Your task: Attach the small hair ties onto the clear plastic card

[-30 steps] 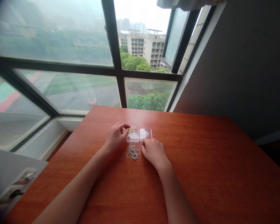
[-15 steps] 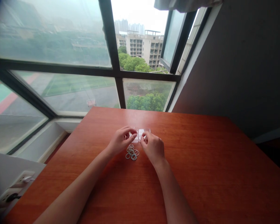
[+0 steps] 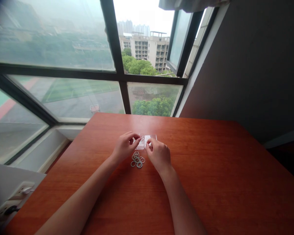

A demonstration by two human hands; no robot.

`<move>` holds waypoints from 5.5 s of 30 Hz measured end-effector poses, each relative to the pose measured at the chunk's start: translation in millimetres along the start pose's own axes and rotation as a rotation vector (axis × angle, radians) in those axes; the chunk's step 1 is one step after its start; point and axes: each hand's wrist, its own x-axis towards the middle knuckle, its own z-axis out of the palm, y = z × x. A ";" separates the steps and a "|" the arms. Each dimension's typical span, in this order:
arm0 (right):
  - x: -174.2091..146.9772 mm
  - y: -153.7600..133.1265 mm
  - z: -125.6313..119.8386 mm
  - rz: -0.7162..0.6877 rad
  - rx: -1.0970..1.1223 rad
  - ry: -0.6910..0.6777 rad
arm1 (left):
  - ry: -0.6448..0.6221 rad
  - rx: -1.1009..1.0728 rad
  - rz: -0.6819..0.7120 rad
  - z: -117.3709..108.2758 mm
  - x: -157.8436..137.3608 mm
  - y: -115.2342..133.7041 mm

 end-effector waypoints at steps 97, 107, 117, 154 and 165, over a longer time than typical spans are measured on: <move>-7.7 -8.7 14.0 -0.108 0.248 -0.377 | -0.273 0.225 -0.009 -47.9 -4.3 -14.2; -9.4 -7.3 13.6 -0.144 0.186 -0.379 | -0.278 0.219 -0.011 -48.7 -3.9 -14.3; -0.6 -6.5 6.2 -0.021 0.402 -0.042 | -0.332 -0.062 0.002 -40.4 -2.8 0.0; -14.0 -17.3 11.7 -0.292 -0.057 -0.407 | -0.223 0.136 -0.018 -51.0 -3.2 -14.3; -13.1 -18.8 14.3 -0.223 -0.033 -0.377 | -0.240 0.081 -0.013 -50.1 -3.5 -14.5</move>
